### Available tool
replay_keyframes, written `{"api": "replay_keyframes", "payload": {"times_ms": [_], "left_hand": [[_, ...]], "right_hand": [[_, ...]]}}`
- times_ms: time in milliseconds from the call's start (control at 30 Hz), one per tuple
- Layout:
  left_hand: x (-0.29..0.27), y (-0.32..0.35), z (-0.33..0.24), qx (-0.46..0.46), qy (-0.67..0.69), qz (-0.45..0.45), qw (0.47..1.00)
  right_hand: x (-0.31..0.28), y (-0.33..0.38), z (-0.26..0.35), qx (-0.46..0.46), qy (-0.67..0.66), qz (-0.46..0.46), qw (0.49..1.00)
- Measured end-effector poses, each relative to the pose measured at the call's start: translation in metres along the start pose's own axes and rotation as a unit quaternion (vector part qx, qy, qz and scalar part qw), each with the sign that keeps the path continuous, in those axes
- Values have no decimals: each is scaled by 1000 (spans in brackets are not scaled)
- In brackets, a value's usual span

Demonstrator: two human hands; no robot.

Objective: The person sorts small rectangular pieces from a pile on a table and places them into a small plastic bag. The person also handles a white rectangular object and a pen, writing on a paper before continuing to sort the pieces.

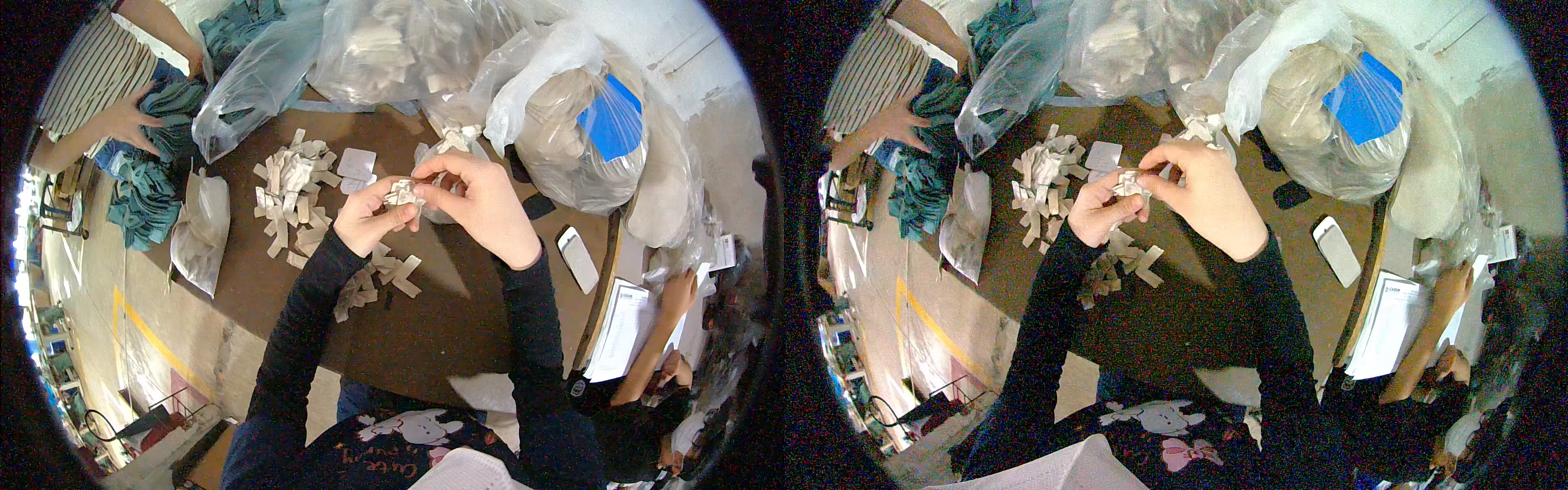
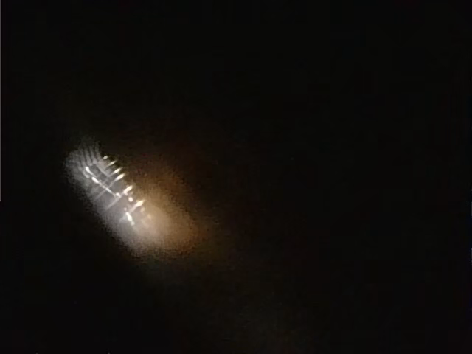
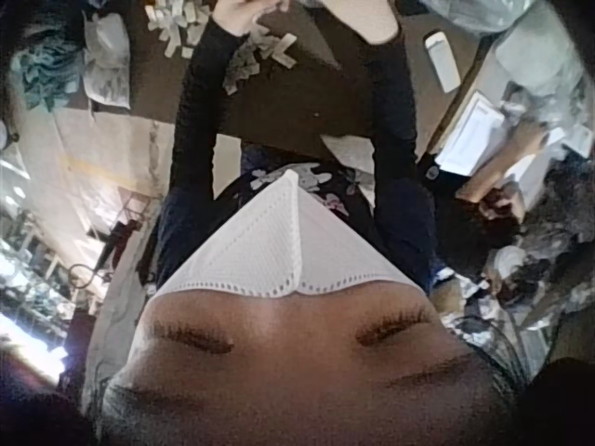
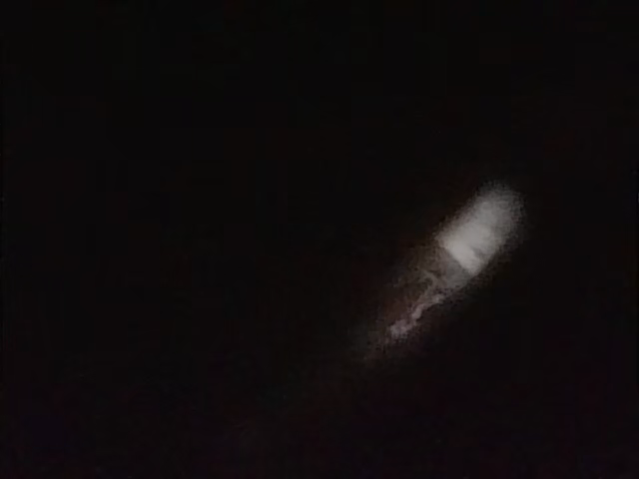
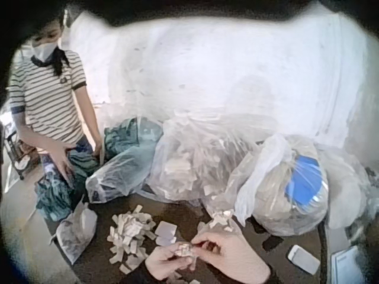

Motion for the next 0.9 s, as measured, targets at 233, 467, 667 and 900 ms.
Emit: {"api": "replay_keyframes", "payload": {"times_ms": [233,467,667,900], "left_hand": [[-15,2,-8,37,-16,-74,996],[-13,-1,-10,44,-23,-67,997],[-6,1,-9,32,78,-44,995],[-5,4,0,-26,253,-20,967]], "right_hand": [[2,-1,6,-10,-25,-17,1000],[7,2,26,-119,91,-72,986],[10,1,32,-149,114,-66,980],[-11,4,30,-123,-19,-65,990]]}}
Point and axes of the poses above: each hand's wrist, its own y-axis away from the middle knuckle, its own x-axis out of the palm, z = x × y, the point moved 10 cm from there along -y, towards the middle knuckle, and after that the axes turned 7 degrees about z, right-handed, at the moved point
